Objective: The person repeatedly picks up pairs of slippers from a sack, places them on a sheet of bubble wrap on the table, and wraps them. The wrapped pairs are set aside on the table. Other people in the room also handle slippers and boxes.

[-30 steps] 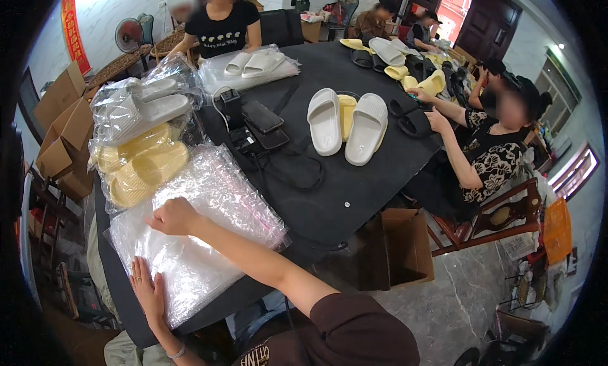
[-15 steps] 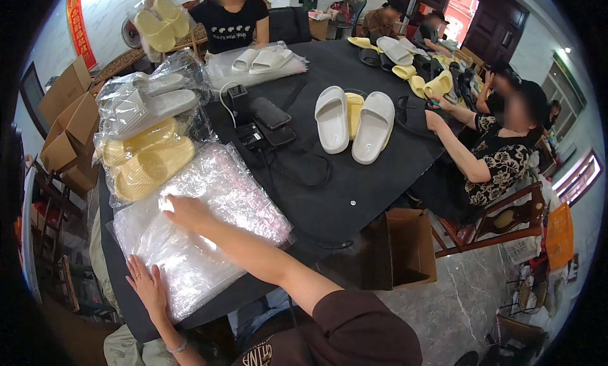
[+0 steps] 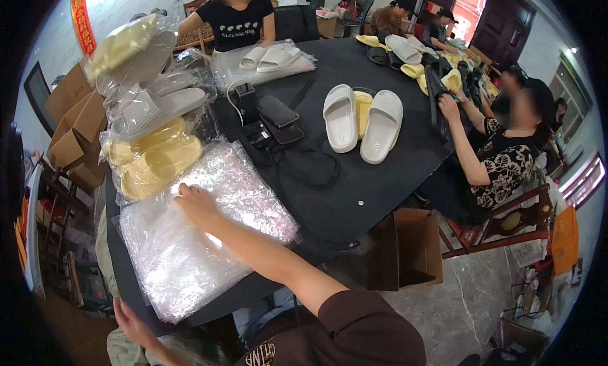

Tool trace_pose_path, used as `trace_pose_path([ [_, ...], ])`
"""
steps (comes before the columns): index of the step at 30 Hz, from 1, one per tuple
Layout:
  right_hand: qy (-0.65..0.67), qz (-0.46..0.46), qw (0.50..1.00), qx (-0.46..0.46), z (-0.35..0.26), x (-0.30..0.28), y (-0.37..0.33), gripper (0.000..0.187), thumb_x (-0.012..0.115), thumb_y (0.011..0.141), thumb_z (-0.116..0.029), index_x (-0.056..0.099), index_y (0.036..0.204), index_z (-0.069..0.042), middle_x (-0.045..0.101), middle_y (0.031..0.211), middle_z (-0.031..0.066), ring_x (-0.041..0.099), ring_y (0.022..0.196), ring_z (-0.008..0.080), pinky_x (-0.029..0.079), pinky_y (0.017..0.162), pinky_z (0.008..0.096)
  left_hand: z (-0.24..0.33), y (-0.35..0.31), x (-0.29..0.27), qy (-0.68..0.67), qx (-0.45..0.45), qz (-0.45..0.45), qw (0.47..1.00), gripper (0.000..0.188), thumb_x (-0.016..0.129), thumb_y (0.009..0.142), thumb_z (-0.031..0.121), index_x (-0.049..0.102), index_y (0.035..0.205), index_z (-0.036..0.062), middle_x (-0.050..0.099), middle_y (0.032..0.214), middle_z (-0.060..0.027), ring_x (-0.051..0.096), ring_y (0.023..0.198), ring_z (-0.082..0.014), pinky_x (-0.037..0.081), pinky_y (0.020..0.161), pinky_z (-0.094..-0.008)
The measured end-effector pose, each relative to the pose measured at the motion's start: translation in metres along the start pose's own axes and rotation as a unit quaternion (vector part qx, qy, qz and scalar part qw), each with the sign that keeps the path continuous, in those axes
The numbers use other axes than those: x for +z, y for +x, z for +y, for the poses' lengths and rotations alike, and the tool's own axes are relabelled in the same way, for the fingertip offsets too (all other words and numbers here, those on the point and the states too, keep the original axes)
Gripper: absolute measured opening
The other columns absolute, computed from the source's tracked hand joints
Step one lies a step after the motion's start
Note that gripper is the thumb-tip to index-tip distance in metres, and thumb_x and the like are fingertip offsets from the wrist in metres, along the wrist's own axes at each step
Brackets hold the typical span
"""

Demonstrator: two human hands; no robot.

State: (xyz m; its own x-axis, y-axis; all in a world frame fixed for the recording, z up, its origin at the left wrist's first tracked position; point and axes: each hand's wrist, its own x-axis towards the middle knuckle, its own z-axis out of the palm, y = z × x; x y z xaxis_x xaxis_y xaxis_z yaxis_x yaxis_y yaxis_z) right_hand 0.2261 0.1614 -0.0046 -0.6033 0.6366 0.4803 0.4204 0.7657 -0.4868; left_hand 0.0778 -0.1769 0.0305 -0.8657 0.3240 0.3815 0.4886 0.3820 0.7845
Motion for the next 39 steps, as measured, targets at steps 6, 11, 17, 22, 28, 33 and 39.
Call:
trace_pose_path([
  [6,-0.001,-0.032,0.999,0.006,-0.002,0.003,0.007,0.011,0.056,0.083,-0.018,0.063,0.09,-0.012,0.055,0.099,0.009,0.058,0.089,0.0298,0.048,0.076,0.0423,-0.03,-0.099,-0.136,0.535,-0.317,-0.02,0.783,0.053,0.052,0.093,0.042,0.052,0.125,0.0001,0.053,0.125,-0.0218,0.053,0.106,-0.0328,0.038,0.099,-0.0486],
  [11,0.017,-0.038,0.999,0.013,-0.005,0.006,0.008,0.018,0.06,0.082,-0.022,0.063,0.098,-0.013,0.056,0.105,0.011,0.058,0.095,0.0308,0.048,0.08,0.0425,-0.186,-0.187,-0.191,0.64,-0.413,-0.102,0.64,0.064,0.046,0.093,0.047,0.042,0.131,-0.0051,0.04,0.135,-0.0265,0.035,0.125,-0.0366,0.027,0.106,-0.0483],
  [17,0.007,0.016,0.998,-0.057,0.006,0.017,0.006,0.022,0.059,0.083,-0.023,0.062,0.1,-0.011,0.056,0.107,0.0152,0.057,0.095,0.0347,0.048,0.08,0.0455,-0.235,-0.227,-0.181,0.51,-0.359,-0.059,0.779,0.078,0.039,0.089,0.061,0.034,0.14,0.0027,0.026,0.144,-0.031,0.017,0.136,-0.0443,0.017,0.111,-0.0521],
  [22,-0.016,-0.048,0.998,-0.04,0.005,0.017,0.007,0.024,0.056,0.087,-0.023,0.063,0.108,-0.015,0.053,0.113,0.01,0.054,0.104,0.0291,0.045,0.086,0.0395,-0.213,-0.227,-0.15,0.475,-0.116,0.124,0.864,0.028,0.07,0.077,0.021,0.06,0.09,-0.0025,0.039,0.138,-0.0246,0.035,0.128,-0.0436,0.027,0.106,-0.0514],
  [28,0.032,-0.078,0.996,-0.023,0.007,0.016,0.009,0.027,0.054,0.09,-0.024,0.062,0.112,-0.01,0.051,0.115,0.0102,0.052,0.107,0.0294,0.043,0.089,0.0372,-0.157,-0.22,-0.171,0.338,-0.129,0.151,0.92,0.029,0.066,0.084,0.015,0.056,0.106,-0.0004,0.054,0.127,-0.0153,0.056,0.108,-0.0327,0.045,0.087,-0.0365],
  [33,0.018,-0.082,0.996,-0.028,0.002,0.012,0.009,0.027,0.054,0.09,-0.024,0.062,0.111,-0.009,0.051,0.114,0.0098,0.052,0.106,0.0287,0.042,0.09,0.0365,-0.079,-0.187,-0.219,0.423,-0.066,0.203,0.881,0.032,0.063,0.087,0.017,0.056,0.115,0.0034,0.061,0.113,-0.0148,0.06,0.095,-0.0348,0.047,0.077,-0.0391],
  [39,0.038,-0.075,0.996,-0.013,0.006,0.01,0.008,0.027,0.055,0.089,-0.024,0.062,0.11,-0.009,0.051,0.113,0.0096,0.052,0.106,0.0283,0.042,0.09,0.036,0.025,-0.131,-0.314,0.429,0.054,0.388,0.814,0.029,0.057,0.093,0.021,0.056,0.111,-0.0015,0.061,0.104,-0.0162,0.06,0.092,-0.0281,0.047,0.08,-0.0332],
])
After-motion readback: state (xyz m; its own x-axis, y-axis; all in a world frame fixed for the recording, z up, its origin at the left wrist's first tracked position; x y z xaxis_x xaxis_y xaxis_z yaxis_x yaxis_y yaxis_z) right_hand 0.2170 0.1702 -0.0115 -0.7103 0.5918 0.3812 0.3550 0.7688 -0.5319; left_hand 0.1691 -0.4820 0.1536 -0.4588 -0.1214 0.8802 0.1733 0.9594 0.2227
